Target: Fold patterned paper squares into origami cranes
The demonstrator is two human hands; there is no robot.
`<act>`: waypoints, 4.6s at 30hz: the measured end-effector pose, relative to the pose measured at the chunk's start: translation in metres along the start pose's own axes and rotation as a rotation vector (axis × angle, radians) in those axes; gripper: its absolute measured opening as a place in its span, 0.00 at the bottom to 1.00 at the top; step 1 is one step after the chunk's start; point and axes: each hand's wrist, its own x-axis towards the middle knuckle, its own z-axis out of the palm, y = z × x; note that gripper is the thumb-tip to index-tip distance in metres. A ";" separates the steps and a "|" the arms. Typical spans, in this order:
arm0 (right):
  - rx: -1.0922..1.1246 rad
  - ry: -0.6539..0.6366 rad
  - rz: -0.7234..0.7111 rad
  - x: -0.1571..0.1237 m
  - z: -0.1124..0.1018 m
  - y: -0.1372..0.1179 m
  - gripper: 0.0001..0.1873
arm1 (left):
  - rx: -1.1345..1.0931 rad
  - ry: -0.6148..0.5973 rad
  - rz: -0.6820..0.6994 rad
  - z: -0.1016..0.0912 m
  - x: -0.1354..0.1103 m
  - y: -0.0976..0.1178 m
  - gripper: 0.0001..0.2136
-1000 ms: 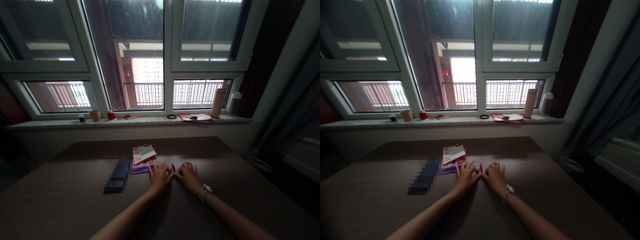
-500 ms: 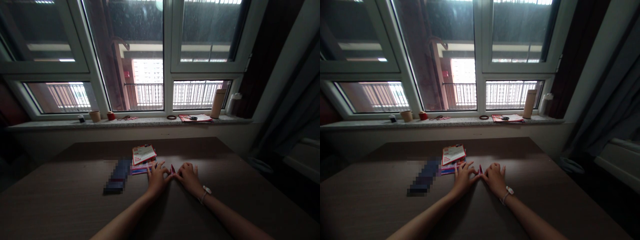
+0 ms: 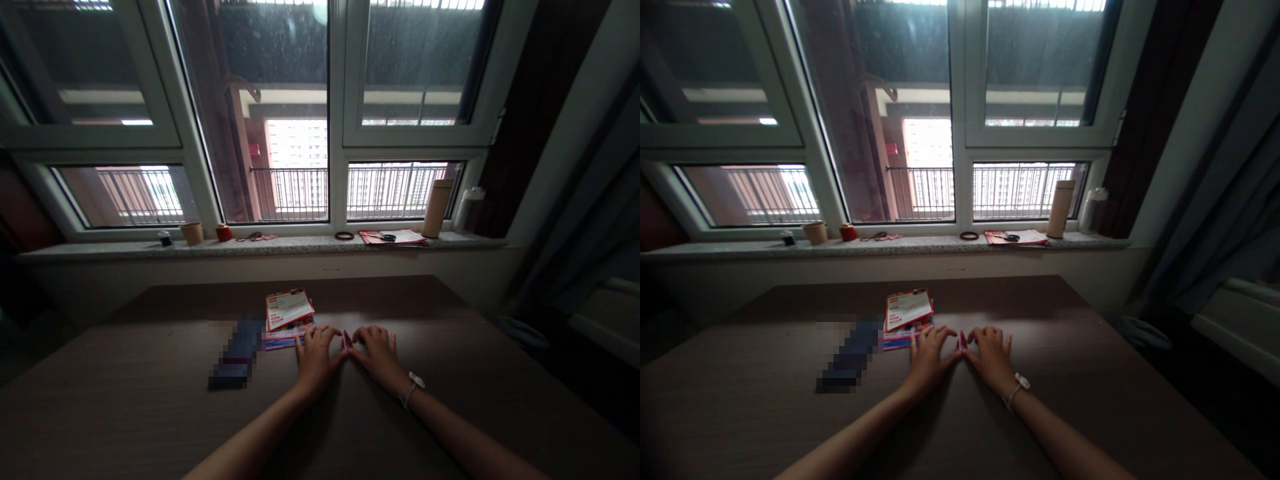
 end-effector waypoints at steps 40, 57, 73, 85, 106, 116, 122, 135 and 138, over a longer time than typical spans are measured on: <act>0.052 -0.018 -0.021 0.003 0.001 0.011 0.09 | 0.130 0.011 0.043 0.003 0.003 -0.004 0.10; 0.063 0.047 -0.071 -0.001 -0.004 0.008 0.10 | 0.078 0.042 0.090 0.007 0.004 -0.008 0.08; -0.043 0.017 -0.068 0.001 -0.008 0.009 0.11 | 0.145 0.033 0.114 -0.001 0.002 -0.006 0.09; -0.092 -0.071 -0.041 0.001 -0.010 0.008 0.16 | 0.190 0.056 0.129 -0.001 0.000 -0.004 0.10; -0.235 -0.150 -0.042 0.003 -0.002 0.007 0.21 | 0.253 0.005 0.110 0.002 0.003 -0.009 0.18; -0.166 -0.051 -0.024 0.001 0.001 0.010 0.24 | 0.222 0.017 0.105 0.002 0.003 -0.008 0.19; -0.078 -0.008 -0.045 0.000 -0.001 0.013 0.15 | 0.163 0.075 0.188 -0.001 0.001 -0.007 0.09; -0.106 -0.093 -0.054 0.001 -0.004 0.012 0.18 | 0.199 0.026 0.165 0.001 0.003 -0.013 0.15; -0.137 -0.111 -0.066 0.001 -0.004 0.011 0.19 | 0.216 0.008 0.172 0.002 0.005 -0.016 0.16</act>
